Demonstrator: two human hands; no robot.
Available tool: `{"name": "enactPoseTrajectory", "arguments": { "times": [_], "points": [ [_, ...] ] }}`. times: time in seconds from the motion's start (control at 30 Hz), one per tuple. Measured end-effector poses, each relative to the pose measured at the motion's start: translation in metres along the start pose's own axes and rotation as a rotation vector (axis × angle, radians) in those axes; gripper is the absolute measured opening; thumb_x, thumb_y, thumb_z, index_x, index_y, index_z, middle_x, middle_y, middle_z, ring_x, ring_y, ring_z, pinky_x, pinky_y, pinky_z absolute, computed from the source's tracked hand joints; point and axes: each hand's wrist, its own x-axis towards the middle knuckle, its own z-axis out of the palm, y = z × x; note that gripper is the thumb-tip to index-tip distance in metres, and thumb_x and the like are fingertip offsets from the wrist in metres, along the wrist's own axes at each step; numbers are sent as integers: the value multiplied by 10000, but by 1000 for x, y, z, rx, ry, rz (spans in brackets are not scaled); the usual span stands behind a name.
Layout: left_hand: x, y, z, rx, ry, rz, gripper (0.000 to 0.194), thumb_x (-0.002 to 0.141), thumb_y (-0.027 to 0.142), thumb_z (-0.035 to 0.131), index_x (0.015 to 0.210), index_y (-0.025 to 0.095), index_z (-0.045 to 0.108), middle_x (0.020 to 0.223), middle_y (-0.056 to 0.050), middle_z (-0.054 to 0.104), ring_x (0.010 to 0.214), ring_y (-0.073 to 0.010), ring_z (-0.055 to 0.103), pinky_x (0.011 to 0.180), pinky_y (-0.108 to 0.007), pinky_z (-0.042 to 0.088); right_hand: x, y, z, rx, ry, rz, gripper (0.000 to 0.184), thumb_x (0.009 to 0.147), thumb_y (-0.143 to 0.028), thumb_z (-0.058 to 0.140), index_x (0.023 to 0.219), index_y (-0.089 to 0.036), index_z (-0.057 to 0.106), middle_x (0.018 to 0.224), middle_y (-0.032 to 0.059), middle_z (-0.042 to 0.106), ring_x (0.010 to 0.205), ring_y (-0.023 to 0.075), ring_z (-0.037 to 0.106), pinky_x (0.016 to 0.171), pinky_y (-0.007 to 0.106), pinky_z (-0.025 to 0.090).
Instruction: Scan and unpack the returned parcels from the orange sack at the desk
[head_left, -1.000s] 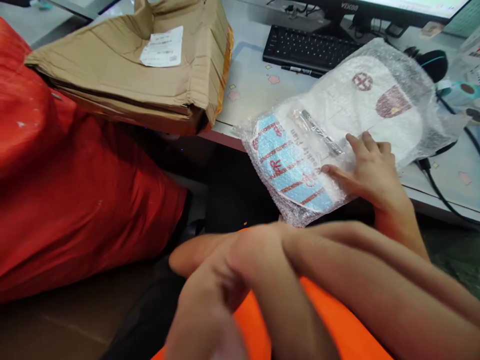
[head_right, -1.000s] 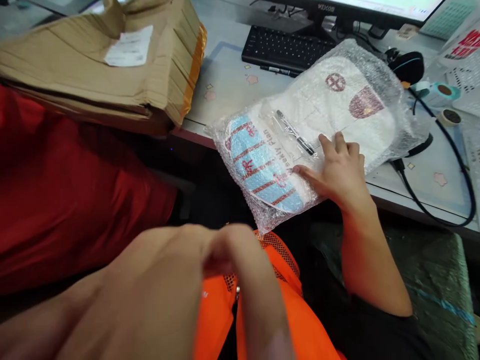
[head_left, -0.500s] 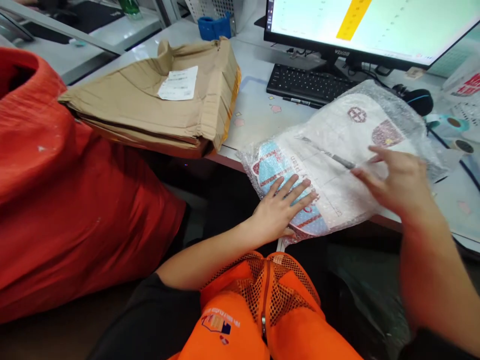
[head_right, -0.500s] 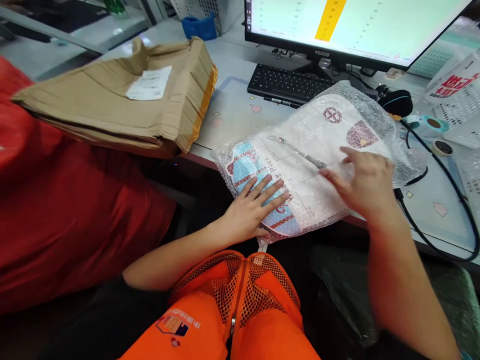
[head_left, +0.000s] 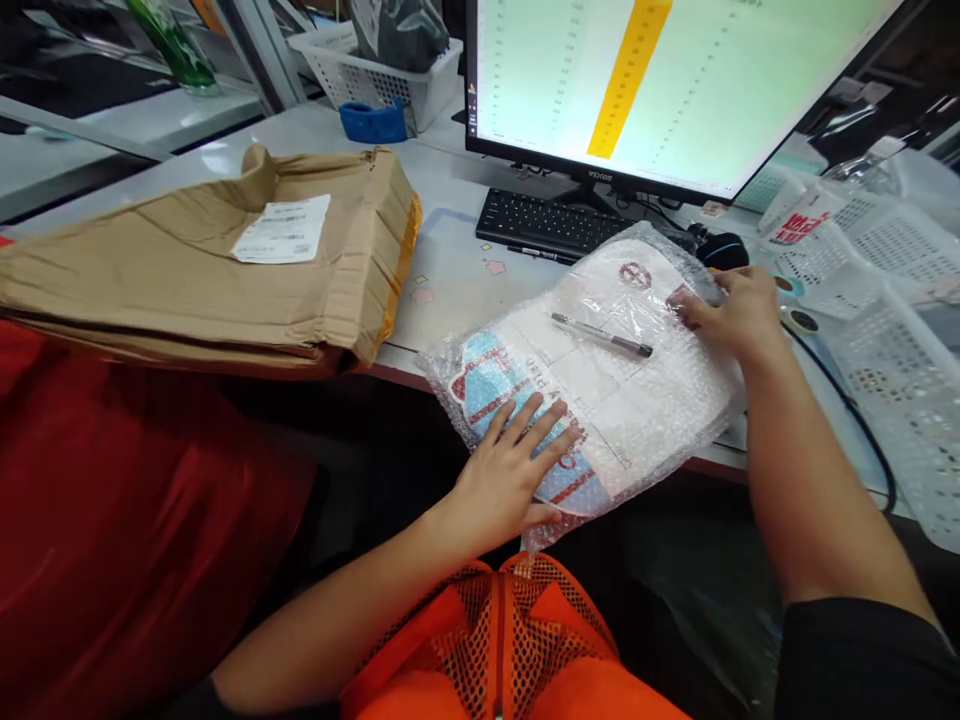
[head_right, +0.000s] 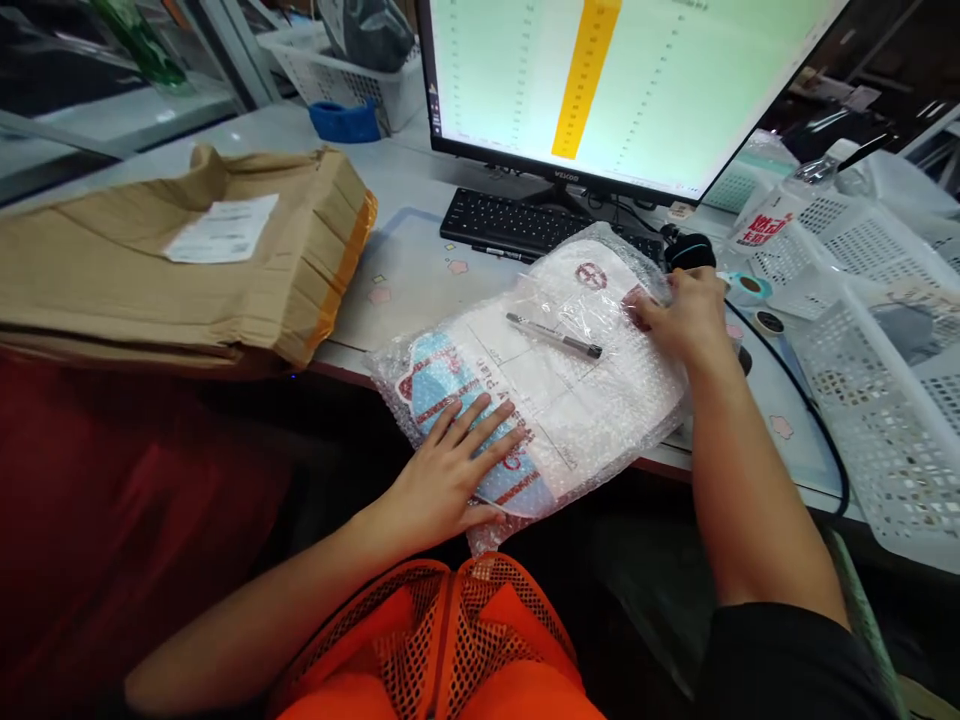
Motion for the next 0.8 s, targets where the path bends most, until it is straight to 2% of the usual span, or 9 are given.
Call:
{"name": "enactPoseTrajectory", "arguments": {
  "times": [0.13, 0.27, 0.37, 0.4, 0.47, 0.57, 0.67, 0.73, 0.8],
  "points": [
    [0, -2, 1, 8, 11, -6, 1054, 834, 709, 808, 1697, 289, 373, 1797, -75, 246, 1675, -398, 182, 1358, -625, 171, -7, 2, 9, 13, 40, -93, 560, 901, -533, 753, 1229, -81, 706, 1354, 256, 625, 1276, 376, 553, 1114, 505, 418],
    [-1, 0, 2, 12, -8, -10, 1066, 822, 702, 822, 1701, 305, 368, 1796, -70, 250, 1670, -396, 206, 1355, -619, 204, -15, 0, 7, 64, 56, -34, 533, 943, -584, 656, 1274, -166, 650, 1127, 170, 702, 1041, 349, 635, 972, 520, 498],
    [-6, 5, 3, 45, -24, 15, 1160, 756, 681, 887, 1715, 357, 319, 1805, -82, 212, 1664, -430, 199, 1332, -663, 218, -17, -9, -1, 95, 83, -30, 509, 984, -617, 558, 1268, -202, 635, 1074, 156, 693, 981, 350, 634, 931, 531, 507],
    [-8, 6, 3, 59, -23, 35, 1161, 761, 678, 885, 1719, 377, 302, 1803, -80, 215, 1662, -437, 203, 1326, -679, 217, -17, -14, -4, 104, 89, -35, 506, 988, -621, 542, 1258, -204, 635, 1067, 155, 687, 974, 349, 631, 927, 535, 507],
    [-11, 3, 0, 92, -9, 79, 1035, 855, 630, 825, 1716, 402, 299, 1792, -58, 253, 1656, -418, 238, 1322, -680, 225, -13, -25, -8, 127, 101, -33, 478, 988, -615, 538, 1206, -203, 646, 1021, 145, 678, 942, 338, 624, 907, 533, 511],
    [-13, -13, -21, 157, 16, 97, 742, 993, 368, 696, 1674, 403, 404, 1760, -6, 338, 1640, -356, 316, 1323, -622, 282, -4, -42, -6, 214, 105, 35, 395, 968, -587, 575, 1050, -207, 643, 884, 107, 657, 830, 293, 609, 833, 494, 527],
    [-11, -42, -56, 218, 36, -27, 692, 949, 109, 574, 1593, 362, 552, 1708, 7, 441, 1602, -320, 403, 1300, -553, 367, 2, -53, -1, 406, 50, 152, 373, 920, -593, 642, 938, -222, 601, 820, 64, 658, 775, 255, 615, 791, 440, 540],
    [-8, -64, -77, 237, 67, -151, 682, 928, 41, 492, 1538, 314, 628, 1655, -11, 521, 1565, -303, 467, 1280, -517, 413, 0, -56, 0, 553, -25, 200, 373, 866, -571, 712, 910, -216, 606, 844, 55, 687, 777, 235, 629, 790, 408, 541],
    [-4, -85, -89, 221, 112, -242, 655, 930, 26, 434, 1487, 264, 682, 1597, -30, 591, 1528, -292, 516, 1269, -497, 437, -10, -58, -2, 698, -135, 230, 352, 792, -504, 781, 900, -197, 645, 854, 55, 710, 744, 213, 631, 747, 374, 535]
  ]
}}
